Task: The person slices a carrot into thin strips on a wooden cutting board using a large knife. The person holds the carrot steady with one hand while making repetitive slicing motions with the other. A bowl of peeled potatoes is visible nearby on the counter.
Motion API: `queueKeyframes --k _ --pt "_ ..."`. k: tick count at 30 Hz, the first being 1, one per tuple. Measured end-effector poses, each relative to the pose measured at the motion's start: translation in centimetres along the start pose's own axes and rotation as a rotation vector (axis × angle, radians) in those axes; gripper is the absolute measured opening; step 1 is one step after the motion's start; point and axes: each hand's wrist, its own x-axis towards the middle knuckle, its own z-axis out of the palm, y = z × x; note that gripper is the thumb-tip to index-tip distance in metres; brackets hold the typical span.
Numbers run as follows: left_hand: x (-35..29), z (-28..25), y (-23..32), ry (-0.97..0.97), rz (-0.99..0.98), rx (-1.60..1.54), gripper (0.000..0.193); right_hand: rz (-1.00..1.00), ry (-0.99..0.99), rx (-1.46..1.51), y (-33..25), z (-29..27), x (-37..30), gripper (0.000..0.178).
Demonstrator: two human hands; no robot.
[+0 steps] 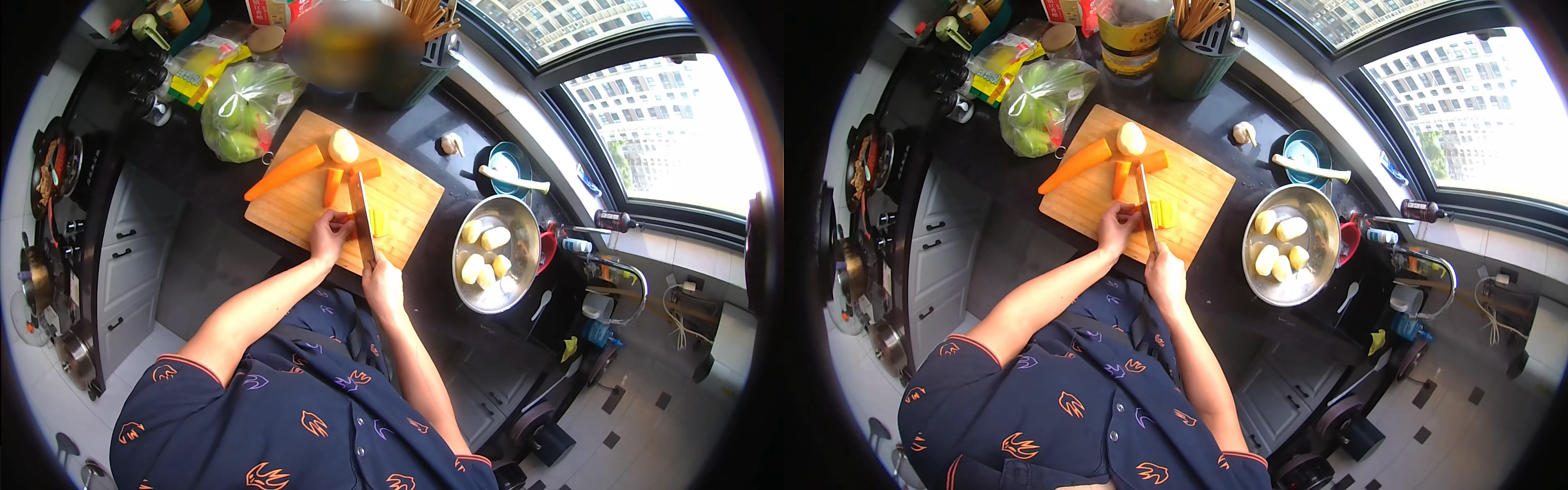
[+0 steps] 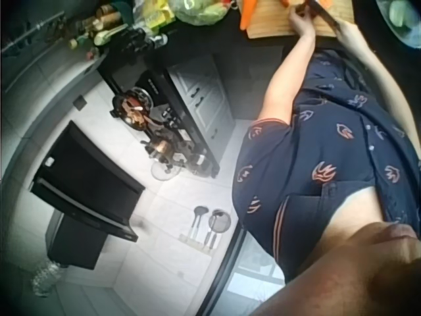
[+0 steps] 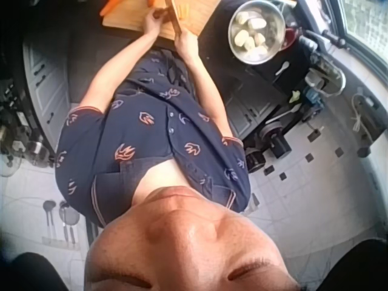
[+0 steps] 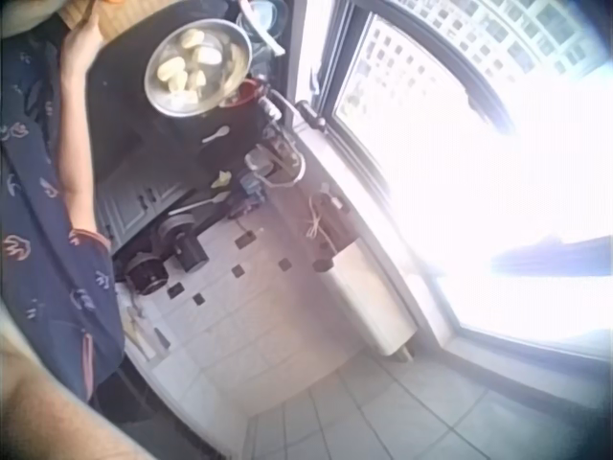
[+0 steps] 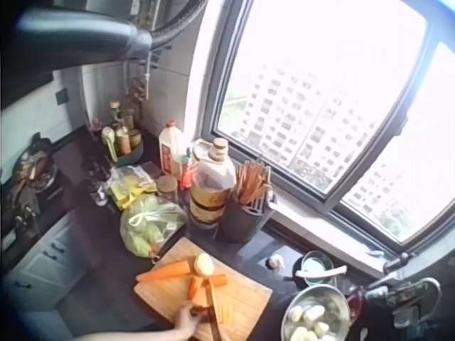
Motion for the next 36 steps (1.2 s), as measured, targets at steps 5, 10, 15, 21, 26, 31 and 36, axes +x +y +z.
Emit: queueKeyframes --k 5,10,15,21,26,31,36 --pt "0.0 -0.2 0.1 -0.009 0.019 0.027 0.019 -0.042 0.057 0.02 0.3 2.1 0.9 0.013" --pt "-0.3 -0.1 0.3 0.022 0.104 0.042 0.017 0.02 0.086 0.007 -0.1 4.1 2.1 0.018" --pt "0.0 0.3 0.0 0.035 0.126 0.033 0.017 -0.033 0.113 0.062 0.6 3.3 2.1 0.019" --pt "0.2 0.2 -0.4 0.042 0.097 0.052 0.019 -0.051 0.175 0.078 0.4 1.1 -0.2 0.016" --pt "0.5 0.2 -0.9 0.016 0.117 0.117 0.018 -0.048 0.165 0.213 1.3 -0.5 -2.2 0.016" --pt "0.3 0.3 -0.4 0.017 0.104 0.122 0.017 -0.021 0.14 0.207 2.2 -0.6 -3.2 0.017" --pt "0.7 0.3 -1.3 0.015 0.107 0.095 0.017 -0.014 0.114 0.198 2.0 -0.9 -3.5 0.018"
